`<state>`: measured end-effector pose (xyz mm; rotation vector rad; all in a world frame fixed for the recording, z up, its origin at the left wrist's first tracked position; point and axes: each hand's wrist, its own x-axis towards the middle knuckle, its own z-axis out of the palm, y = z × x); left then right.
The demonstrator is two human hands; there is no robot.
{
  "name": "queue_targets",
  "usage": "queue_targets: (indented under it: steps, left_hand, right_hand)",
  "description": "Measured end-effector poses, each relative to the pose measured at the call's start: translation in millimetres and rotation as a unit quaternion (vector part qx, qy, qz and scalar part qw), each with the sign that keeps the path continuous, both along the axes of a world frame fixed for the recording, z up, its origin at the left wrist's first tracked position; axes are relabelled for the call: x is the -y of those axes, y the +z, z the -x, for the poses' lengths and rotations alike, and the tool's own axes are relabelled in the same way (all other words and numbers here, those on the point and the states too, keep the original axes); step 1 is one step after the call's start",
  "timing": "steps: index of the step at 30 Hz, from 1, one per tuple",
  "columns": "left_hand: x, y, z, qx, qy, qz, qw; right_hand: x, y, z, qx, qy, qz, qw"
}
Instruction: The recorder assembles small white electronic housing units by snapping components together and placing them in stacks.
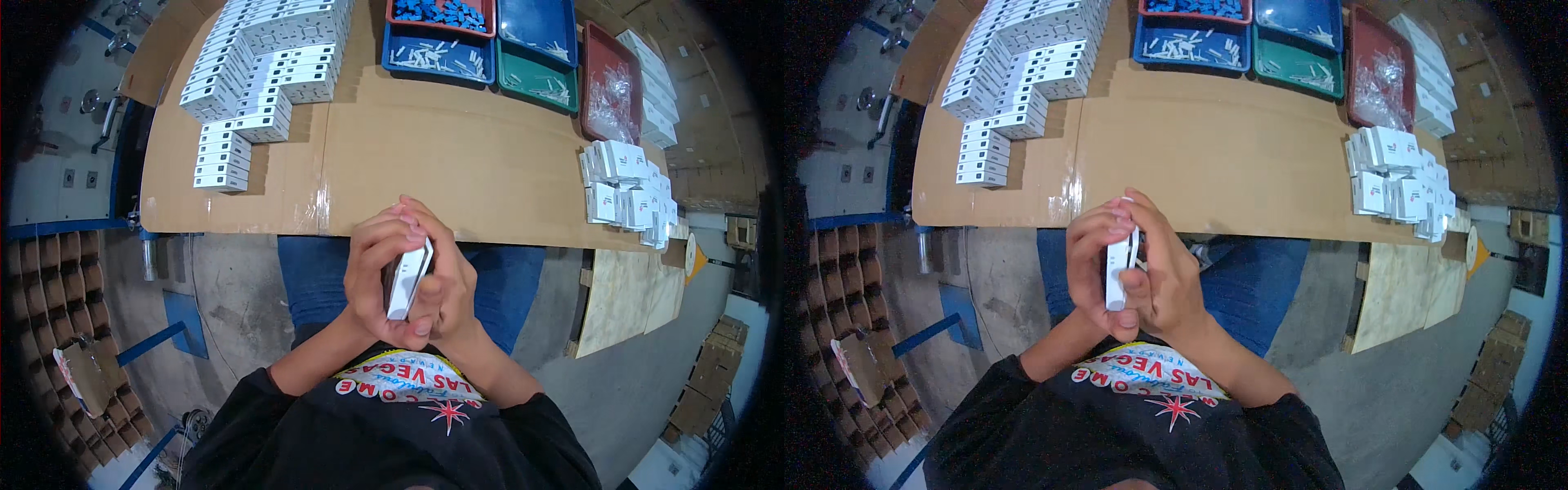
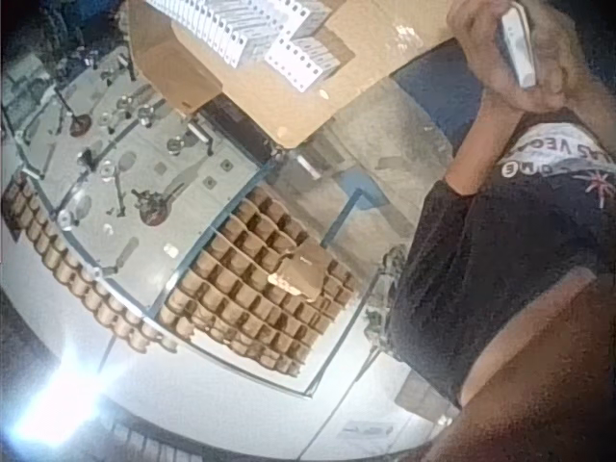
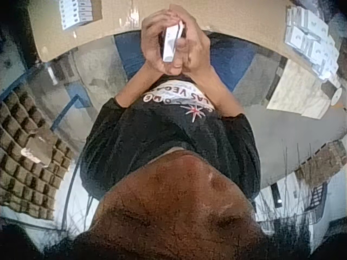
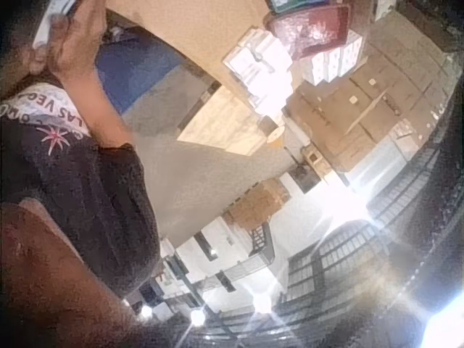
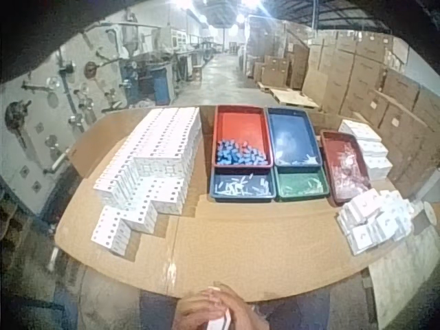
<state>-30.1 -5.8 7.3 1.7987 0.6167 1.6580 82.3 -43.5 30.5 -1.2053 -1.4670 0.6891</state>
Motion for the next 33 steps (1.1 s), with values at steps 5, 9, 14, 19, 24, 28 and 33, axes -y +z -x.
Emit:
queue_targets:
  steps: [5, 9, 14, 19, 24, 28, 33]
  left_hand:
    - [-5.5, -9.0, -3.5, 0.016, 0.004, 0.043, 0.999]
    - [-6.1, 24.5, 4.9, -0.033, -0.068, 0.18, 0.981]
    - [-8.0, 24.9, -2.0, 0.101, -0.199, 0.349, 0.91]
    - [-21.6, 34.4, 11.3, 0.05, -0.265, 0.474, 0.838]
    - [-23.6, 43.0, 17.2, 0.056, -0.301, 0.521, 0.797]
    - [-21.5, 28.9, 13.0, 0.042, -0.273, 0.426, 0.861]
    - [-11.8, 14.8, 2.6, 0.014, -0.192, 0.27, 0.944]
  right_hand:
    - [4.3, 9.3, -7.9, -0.102, -0.001, 0.072, 0.992]
    - [3.0, 7.9, -18.0, -0.145, 0.022, 0.152, 0.977]
    - [-4.5, 6.9, -30.8, -0.05, 0.015, 0.05, 0.997]
    - [-3.1, 2.0, -40.9, 0.078, 0.02, 0.003, 0.997]
    - [-6.9, 9.4, -46.0, 0.075, 0.024, 0.012, 0.997]
    - [-4.4, 10.6, -39.7, -0.087, -0.027, 0.086, 0.992]
    - [-0.3, 13.4, -26.1, -0.229, 0.025, 0.214, 0.949]
